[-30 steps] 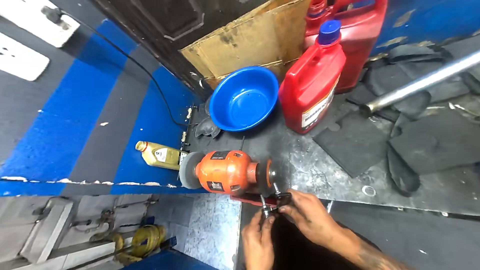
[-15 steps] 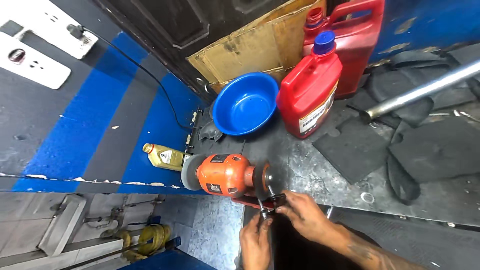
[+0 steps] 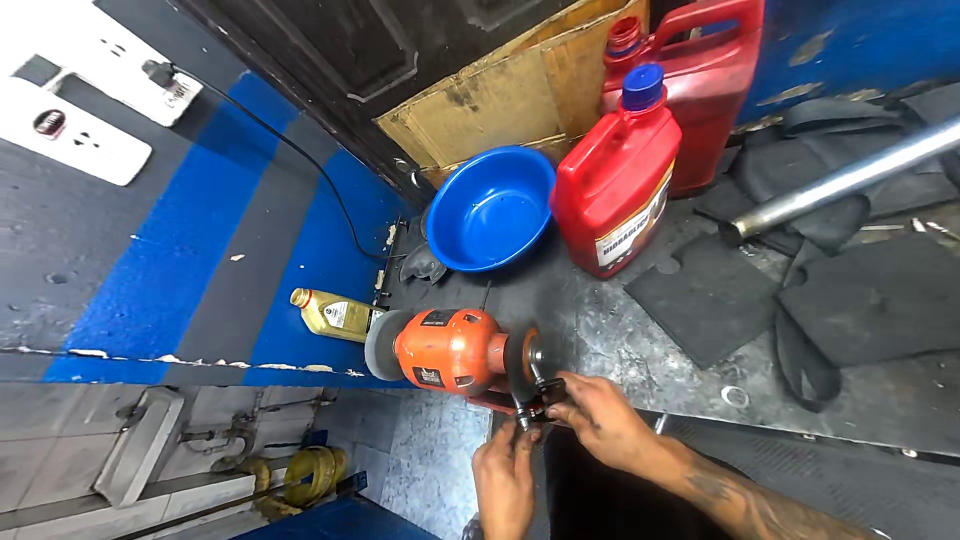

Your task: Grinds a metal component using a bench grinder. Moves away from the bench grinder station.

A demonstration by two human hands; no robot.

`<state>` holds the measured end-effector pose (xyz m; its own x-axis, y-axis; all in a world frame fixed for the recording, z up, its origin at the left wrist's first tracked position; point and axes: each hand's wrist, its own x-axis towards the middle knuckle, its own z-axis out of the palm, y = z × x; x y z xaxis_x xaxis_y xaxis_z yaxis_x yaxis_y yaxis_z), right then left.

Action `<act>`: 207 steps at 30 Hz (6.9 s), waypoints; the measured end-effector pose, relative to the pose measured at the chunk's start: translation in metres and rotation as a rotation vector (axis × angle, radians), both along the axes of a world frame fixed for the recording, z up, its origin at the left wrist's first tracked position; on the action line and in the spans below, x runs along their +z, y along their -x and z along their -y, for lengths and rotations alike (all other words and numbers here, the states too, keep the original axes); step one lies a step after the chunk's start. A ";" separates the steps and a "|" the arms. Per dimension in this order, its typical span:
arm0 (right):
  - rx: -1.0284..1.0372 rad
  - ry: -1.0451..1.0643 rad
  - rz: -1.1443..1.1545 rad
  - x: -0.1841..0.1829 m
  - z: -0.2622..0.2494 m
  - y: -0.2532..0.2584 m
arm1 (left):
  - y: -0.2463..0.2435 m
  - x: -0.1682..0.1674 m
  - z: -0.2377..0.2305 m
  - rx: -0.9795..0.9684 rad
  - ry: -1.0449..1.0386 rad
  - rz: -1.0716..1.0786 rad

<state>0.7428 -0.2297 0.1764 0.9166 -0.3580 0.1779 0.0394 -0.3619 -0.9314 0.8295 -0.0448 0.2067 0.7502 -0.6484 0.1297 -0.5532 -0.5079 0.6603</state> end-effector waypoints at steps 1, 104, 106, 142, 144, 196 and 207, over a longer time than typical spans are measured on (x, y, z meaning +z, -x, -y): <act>0.005 -0.011 0.001 -0.002 0.000 0.001 | 0.000 -0.001 -0.001 -0.005 0.000 0.006; 0.032 -0.499 -0.021 -0.026 -0.007 -0.001 | -0.004 -0.005 0.003 0.024 -0.050 0.084; 0.034 -0.500 -0.020 -0.027 -0.007 -0.002 | -0.005 -0.004 0.003 0.027 -0.062 0.093; 0.047 -0.112 -0.021 -0.017 0.003 0.003 | 0.006 -0.008 -0.001 0.019 -0.030 0.082; 0.056 -0.057 -0.015 -0.014 0.005 0.003 | 0.007 -0.010 -0.001 0.024 -0.046 0.094; 0.123 0.475 -0.039 0.040 0.019 -0.008 | 0.021 -0.003 0.011 0.091 0.101 -0.101; 0.119 0.452 -0.075 0.035 0.018 -0.008 | 0.019 -0.007 0.009 0.096 0.077 -0.109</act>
<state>0.7511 -0.2474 0.2111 0.9630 -0.1513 0.2230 0.0437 -0.7289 -0.6832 0.8103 -0.0540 0.2000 0.8207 -0.5642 0.0905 -0.4271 -0.5005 0.7531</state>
